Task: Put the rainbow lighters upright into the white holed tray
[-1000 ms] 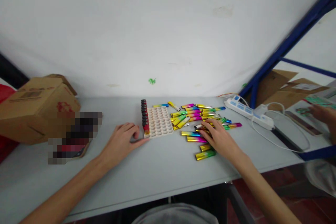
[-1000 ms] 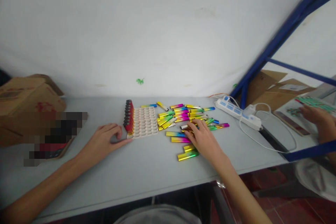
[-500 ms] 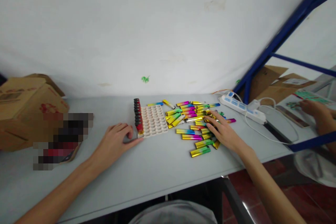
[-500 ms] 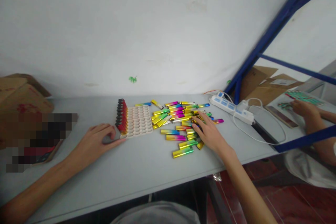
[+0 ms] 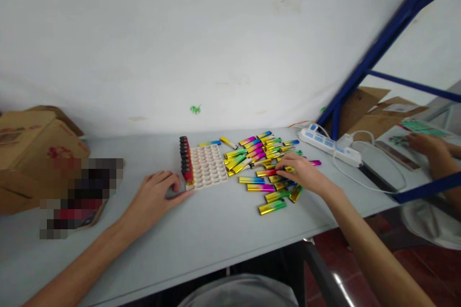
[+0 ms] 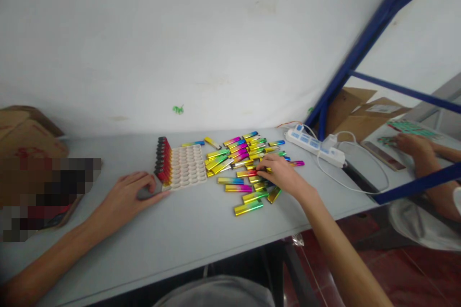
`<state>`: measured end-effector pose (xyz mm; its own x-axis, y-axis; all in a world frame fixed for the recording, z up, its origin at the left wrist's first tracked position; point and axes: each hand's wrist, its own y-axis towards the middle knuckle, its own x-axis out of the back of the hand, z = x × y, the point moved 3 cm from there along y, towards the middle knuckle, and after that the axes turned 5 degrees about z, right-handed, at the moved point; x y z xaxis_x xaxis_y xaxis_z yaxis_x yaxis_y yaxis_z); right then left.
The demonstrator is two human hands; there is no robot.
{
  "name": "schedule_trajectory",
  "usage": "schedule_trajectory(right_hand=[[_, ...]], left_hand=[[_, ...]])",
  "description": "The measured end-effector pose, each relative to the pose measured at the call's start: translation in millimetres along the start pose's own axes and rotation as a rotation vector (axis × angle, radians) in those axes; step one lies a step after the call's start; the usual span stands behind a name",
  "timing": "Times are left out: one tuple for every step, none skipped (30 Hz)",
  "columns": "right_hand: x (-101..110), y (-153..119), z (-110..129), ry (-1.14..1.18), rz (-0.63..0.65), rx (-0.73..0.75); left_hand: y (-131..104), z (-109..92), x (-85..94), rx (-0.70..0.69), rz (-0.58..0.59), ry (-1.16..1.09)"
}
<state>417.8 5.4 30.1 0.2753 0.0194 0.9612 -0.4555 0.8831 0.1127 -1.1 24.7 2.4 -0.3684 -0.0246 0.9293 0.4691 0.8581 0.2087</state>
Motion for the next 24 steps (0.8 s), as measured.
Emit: schedule_trajectory(right_hand=[[0.4, 4.8, 0.2, -0.016, 0.034, 0.013], [0.4, 9.2, -0.4, -0.028, 0.062, 0.023], [0.2, 13.1, -1.5, -0.035, 0.088, 0.033], [-0.3, 16.1, -2.8, -0.036, 0.111, 0.043], [-0.9, 18.2, -4.1, -0.031, 0.134, 0.051], [-1.7, 19.4, -5.3, -0.022, 0.155, 0.056], [-2.4, 19.9, -6.1, -0.011, 0.174, 0.055], [-2.9, 19.9, -6.6, 0.001, 0.189, 0.049], [-3.2, 19.4, -6.7, 0.015, 0.197, 0.042], [-3.2, 18.7, -6.3, 0.033, 0.199, 0.034], [-2.7, 17.9, -5.7, 0.057, 0.192, 0.027], [-1.7, 17.3, -4.9, 0.088, 0.177, 0.023], [-0.4, 16.8, -4.2, 0.126, 0.152, 0.017], [1.3, 16.7, -3.9, 0.170, 0.119, 0.006], [2.8, 16.9, -3.9, 0.223, 0.083, -0.011], [4.0, 17.7, -4.2, 0.289, 0.050, -0.032], [4.5, 19.1, -4.5, 0.375, 0.021, -0.053], [4.4, 21.3, -4.7, 0.483, -0.006, -0.074], [3.6, 24.2, -4.4, 0.604, -0.031, -0.094], [2.3, 28.1, -3.3, 0.727, -0.059, -0.111], [0.9, 32.7, -1.4, 0.841, -0.096, -0.129], [-0.6, 37.9, 1.3, 0.942, -0.143, -0.153], [-2.2, 43.6, 5.1, 1.034, -0.196, -0.181], [-3.8, 49.7, 10.2, 1.124, -0.247, -0.210]], left_hand=[[-0.1, -0.1, 0.2, 0.000, -0.002, 0.000], [-0.2, -0.3, 0.4, 0.001, -0.002, -0.001], [-0.3, -0.6, 0.8, 0.002, -0.002, -0.003], [-0.5, -0.9, 1.3, 0.005, -0.002, -0.005], [-0.6, -1.3, 1.7, 0.008, -0.001, -0.008], [-0.7, -1.7, 2.2, 0.011, 0.001, -0.011], [-0.7, -2.2, 2.5, 0.013, 0.005, -0.016], [-0.7, -2.7, 2.8, 0.015, 0.009, -0.020], [-0.6, -3.0, 2.9, 0.018, 0.015, -0.023], [-0.5, -3.1, 2.9, 0.021, 0.019, -0.026], [-0.4, -3.1, 2.9, 0.023, 0.021, -0.028], [-0.3, -2.9, 2.8, 0.025, 0.020, -0.030], [-0.3, -2.5, 2.7, 0.024, 0.018, -0.032], [-0.4, -2.1, 2.4, 0.021, 0.015, -0.034], [-0.4, -1.6, 2.1, 0.017, 0.012, -0.035], [-0.5, -1.1, 1.7, 0.012, 0.010, -0.036], [-0.6, -0.6, 1.2, 0.008, 0.008, -0.038], [-0.6, -0.2, 0.8, 0.004, 0.007, -0.039], [-0.6, 0.1, 0.4, 0.002, 0.005, -0.041], [-0.5, 0.4, 0.0, 0.000, 0.003, -0.043], [-0.5, 0.5, -0.3, -0.003, 0.000, -0.045], [-0.4, 0.7, -0.7, -0.005, -0.002, -0.045], [-0.4, 0.8, -1.0, -0.008, -0.005, -0.045], [-0.4, 1.0, -1.4, -0.008, -0.008, -0.045]])
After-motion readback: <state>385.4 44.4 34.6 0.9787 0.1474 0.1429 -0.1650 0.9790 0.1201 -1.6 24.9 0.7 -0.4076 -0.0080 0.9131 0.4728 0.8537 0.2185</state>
